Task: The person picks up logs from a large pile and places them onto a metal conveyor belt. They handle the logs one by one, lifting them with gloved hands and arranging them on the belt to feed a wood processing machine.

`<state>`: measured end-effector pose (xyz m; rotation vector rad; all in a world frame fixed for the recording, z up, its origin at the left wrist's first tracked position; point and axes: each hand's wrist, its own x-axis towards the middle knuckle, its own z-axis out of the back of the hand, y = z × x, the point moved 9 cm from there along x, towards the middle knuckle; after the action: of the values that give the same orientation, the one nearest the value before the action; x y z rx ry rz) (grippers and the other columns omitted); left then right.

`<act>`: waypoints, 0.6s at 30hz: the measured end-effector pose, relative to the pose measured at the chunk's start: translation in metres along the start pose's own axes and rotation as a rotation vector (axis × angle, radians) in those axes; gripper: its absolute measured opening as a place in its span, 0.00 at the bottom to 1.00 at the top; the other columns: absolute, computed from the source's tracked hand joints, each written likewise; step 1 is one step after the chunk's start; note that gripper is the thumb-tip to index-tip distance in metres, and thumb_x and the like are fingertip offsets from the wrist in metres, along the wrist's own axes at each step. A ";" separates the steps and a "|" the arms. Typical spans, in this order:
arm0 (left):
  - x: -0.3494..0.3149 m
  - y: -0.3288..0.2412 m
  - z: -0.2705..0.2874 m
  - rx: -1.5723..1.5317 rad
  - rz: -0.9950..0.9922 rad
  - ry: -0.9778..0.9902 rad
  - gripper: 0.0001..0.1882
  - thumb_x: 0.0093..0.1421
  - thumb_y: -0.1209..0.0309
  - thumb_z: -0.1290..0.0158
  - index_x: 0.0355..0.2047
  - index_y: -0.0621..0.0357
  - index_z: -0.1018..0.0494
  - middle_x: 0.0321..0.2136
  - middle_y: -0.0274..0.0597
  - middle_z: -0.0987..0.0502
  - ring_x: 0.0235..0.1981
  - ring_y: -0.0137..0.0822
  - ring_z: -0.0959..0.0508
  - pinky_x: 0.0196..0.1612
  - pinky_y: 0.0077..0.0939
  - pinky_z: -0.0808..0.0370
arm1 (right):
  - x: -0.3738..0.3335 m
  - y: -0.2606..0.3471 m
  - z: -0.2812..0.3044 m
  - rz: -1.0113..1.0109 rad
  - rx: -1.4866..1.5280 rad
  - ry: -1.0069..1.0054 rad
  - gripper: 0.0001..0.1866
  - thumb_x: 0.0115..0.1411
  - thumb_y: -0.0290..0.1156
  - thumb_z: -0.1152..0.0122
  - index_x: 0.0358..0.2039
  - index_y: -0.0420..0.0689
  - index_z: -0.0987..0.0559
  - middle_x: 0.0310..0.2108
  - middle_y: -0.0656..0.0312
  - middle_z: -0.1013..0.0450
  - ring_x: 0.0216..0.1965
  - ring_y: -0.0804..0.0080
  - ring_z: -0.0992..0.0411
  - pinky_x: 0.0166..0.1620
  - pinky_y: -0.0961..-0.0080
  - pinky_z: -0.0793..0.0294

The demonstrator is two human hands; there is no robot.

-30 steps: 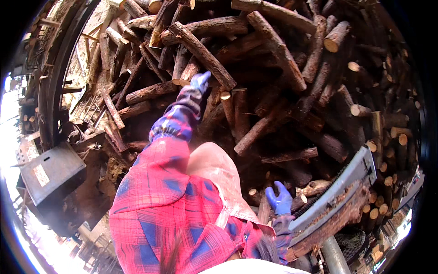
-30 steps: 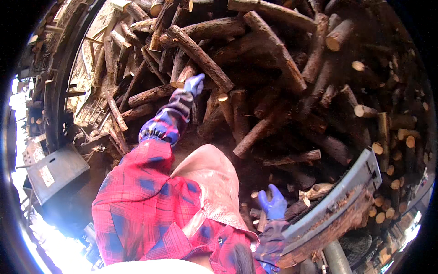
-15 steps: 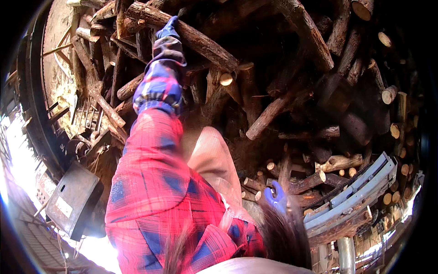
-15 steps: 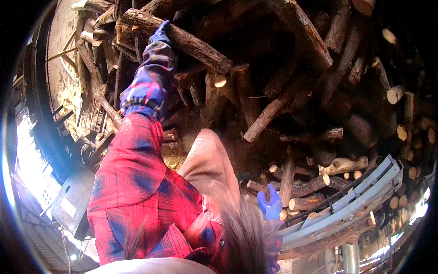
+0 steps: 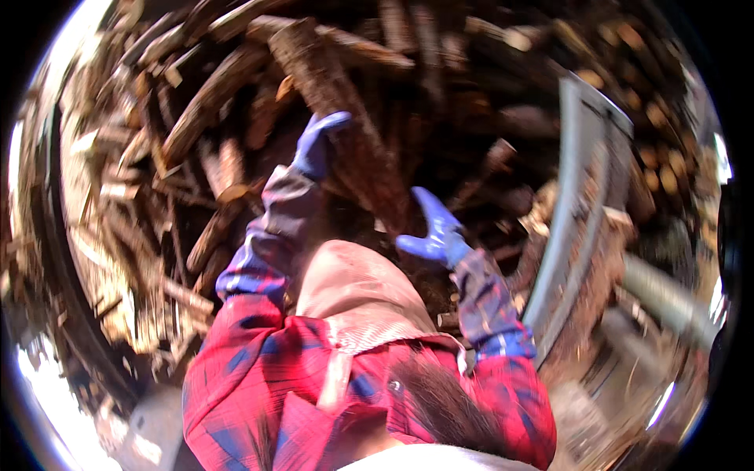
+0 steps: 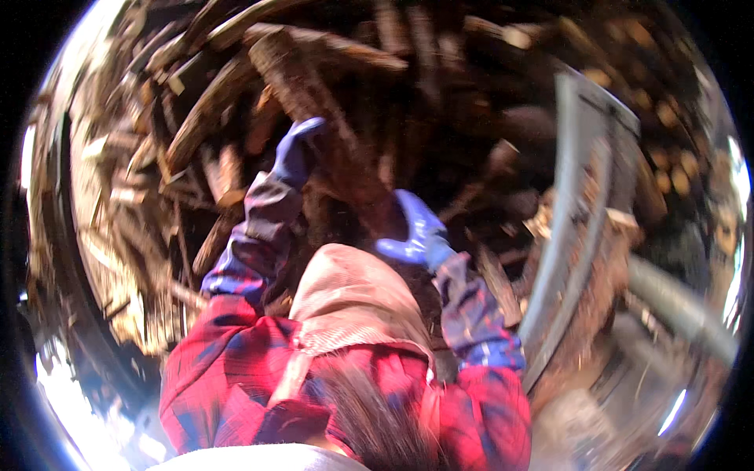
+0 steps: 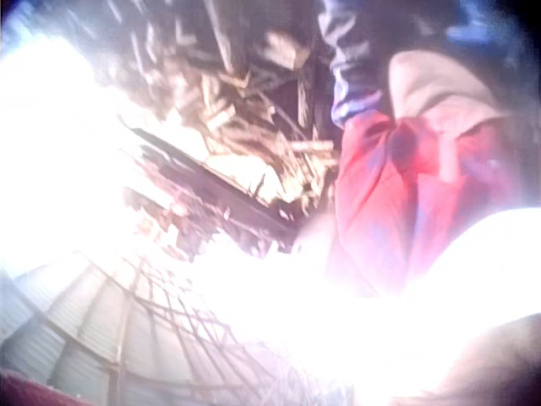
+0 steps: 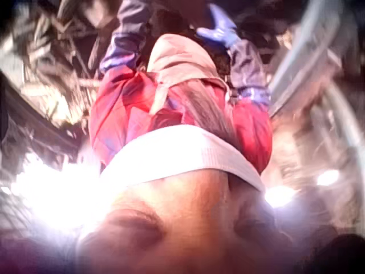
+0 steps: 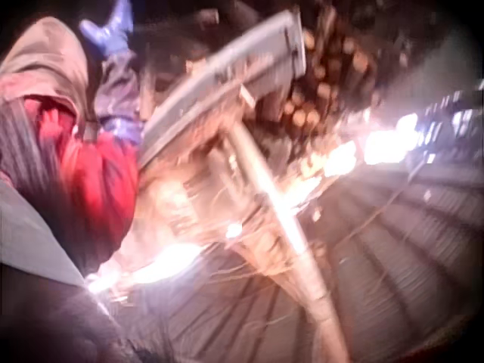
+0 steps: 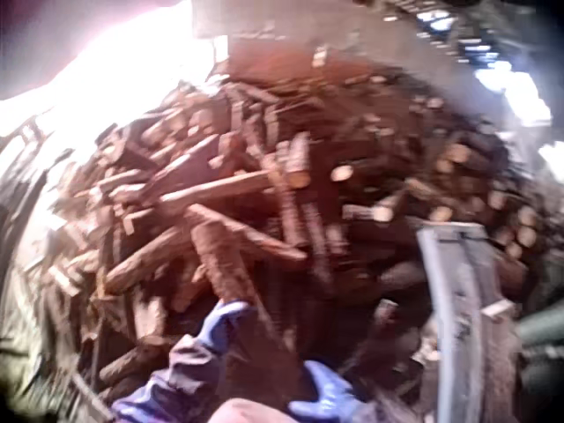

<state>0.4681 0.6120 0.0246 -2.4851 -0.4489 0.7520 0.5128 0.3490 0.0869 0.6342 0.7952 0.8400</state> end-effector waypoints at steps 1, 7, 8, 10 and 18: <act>-0.011 0.031 -0.021 -0.284 0.163 0.195 0.11 0.63 0.69 0.48 0.44 0.57 0.24 0.36 0.40 0.20 0.40 0.40 0.20 0.47 0.38 0.22 | -0.017 -0.006 0.000 -0.086 0.210 0.082 0.58 0.44 0.50 0.23 0.69 0.40 0.44 0.64 0.47 0.36 0.64 0.55 0.37 0.66 0.60 0.39; -0.043 0.073 -0.145 -0.187 0.215 0.123 0.13 0.64 0.61 0.44 0.41 0.58 0.23 0.31 0.38 0.20 0.33 0.35 0.21 0.39 0.30 0.23 | -0.108 0.033 0.039 -0.058 1.049 -0.139 0.53 0.42 0.31 0.22 0.69 0.45 0.40 0.59 0.58 0.32 0.59 0.65 0.34 0.64 0.64 0.37; -0.050 0.082 -0.171 -0.053 0.299 0.200 0.17 0.64 0.59 0.43 0.45 0.58 0.24 0.35 0.39 0.19 0.36 0.34 0.21 0.43 0.31 0.23 | -0.122 0.028 0.061 -0.013 1.074 -0.201 0.52 0.42 0.30 0.22 0.68 0.45 0.38 0.59 0.58 0.32 0.59 0.66 0.34 0.64 0.65 0.37; -0.086 0.072 -0.262 0.156 0.004 0.264 0.30 0.63 0.61 0.40 0.62 0.56 0.34 0.52 0.40 0.24 0.51 0.32 0.25 0.51 0.28 0.26 | -0.150 -0.010 0.122 0.010 1.043 -0.269 0.48 0.42 0.25 0.23 0.66 0.45 0.35 0.58 0.60 0.31 0.59 0.67 0.34 0.63 0.66 0.35; -0.137 0.185 -0.258 0.407 0.115 0.336 0.27 0.66 0.54 0.45 0.60 0.52 0.32 0.48 0.41 0.22 0.47 0.39 0.21 0.51 0.36 0.24 | -0.188 -0.038 0.448 0.419 0.305 -0.763 0.42 0.46 0.44 0.20 0.57 0.39 0.29 0.49 0.57 0.24 0.46 0.68 0.25 0.53 0.68 0.25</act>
<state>0.5415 0.3056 0.1672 -2.2005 -0.0251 0.4033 0.8136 0.0926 0.3726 1.3226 0.0834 0.7648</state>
